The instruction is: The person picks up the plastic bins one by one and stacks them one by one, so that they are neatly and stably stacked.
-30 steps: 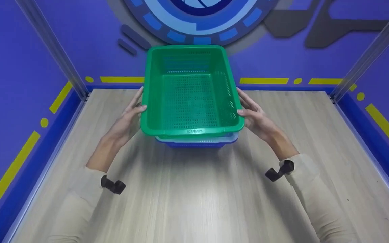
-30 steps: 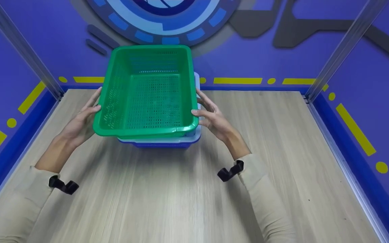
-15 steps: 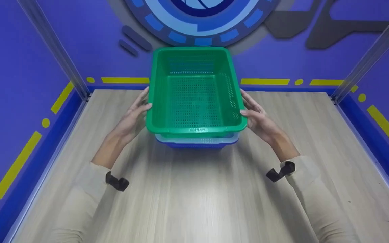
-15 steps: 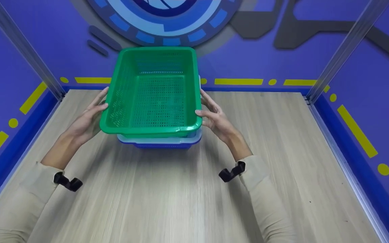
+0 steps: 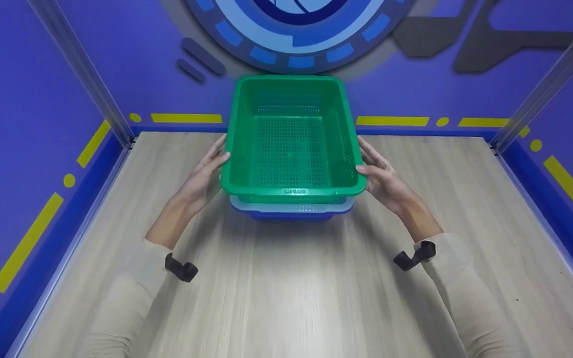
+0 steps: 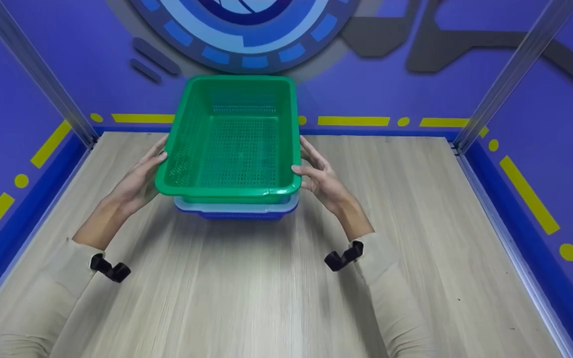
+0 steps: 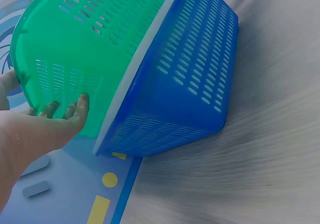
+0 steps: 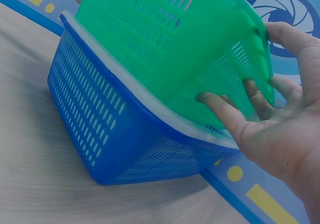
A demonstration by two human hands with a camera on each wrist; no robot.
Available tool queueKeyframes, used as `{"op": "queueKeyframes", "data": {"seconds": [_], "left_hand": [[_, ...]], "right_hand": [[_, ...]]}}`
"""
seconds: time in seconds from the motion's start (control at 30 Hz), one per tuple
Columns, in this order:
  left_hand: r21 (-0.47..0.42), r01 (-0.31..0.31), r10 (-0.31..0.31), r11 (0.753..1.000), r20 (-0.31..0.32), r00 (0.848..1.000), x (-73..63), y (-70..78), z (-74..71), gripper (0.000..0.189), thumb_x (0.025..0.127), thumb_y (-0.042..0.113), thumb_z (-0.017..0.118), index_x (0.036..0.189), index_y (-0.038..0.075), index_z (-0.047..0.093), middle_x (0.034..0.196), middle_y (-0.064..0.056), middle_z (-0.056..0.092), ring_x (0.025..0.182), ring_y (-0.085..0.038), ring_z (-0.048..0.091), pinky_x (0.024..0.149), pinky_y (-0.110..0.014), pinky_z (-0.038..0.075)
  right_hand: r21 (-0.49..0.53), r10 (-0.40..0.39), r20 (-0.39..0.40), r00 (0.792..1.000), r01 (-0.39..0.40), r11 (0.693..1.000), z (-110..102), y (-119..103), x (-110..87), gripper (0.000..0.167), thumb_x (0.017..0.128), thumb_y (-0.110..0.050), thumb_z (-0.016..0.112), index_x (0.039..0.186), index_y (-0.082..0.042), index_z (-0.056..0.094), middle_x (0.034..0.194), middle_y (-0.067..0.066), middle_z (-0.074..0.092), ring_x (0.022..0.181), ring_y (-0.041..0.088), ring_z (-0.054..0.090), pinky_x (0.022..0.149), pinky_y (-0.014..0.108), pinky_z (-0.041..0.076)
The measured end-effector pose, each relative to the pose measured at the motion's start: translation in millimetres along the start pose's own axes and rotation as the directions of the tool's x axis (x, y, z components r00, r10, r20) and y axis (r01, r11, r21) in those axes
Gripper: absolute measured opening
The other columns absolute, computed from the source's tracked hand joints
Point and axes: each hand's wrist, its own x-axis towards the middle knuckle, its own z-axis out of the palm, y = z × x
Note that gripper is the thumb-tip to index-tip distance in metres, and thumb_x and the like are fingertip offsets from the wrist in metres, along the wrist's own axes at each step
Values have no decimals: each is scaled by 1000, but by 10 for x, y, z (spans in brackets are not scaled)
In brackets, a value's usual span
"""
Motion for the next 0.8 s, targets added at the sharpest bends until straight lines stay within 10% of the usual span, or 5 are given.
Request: {"op": "queueKeyframes", "data": {"seconds": [0.4, 0.8], "left_hand": [[87, 32, -32, 996, -11, 999, 46, -93, -64, 65, 106, 38, 54, 163, 40, 21, 172, 12, 12, 160, -15, 7, 129, -54, 5], [162, 0, 2, 987, -12, 1000, 117, -185, -120, 63, 107, 34, 54, 163, 35, 25, 170, 10, 22, 152, -14, 28, 125, -48, 25]], "right_hand": [[-79, 26, 0, 1000, -26, 997, -69, 89, -16, 75, 101, -6, 54, 165, -25, 19, 170, 8, 17, 153, 28, 28, 111, 33, 47], [-139, 43, -43, 998, -49, 989, -107, 147, 9, 77, 100, -6, 59, 164, -24, 22, 161, 9, 31, 140, 24, 45, 104, 30, 53]]}}
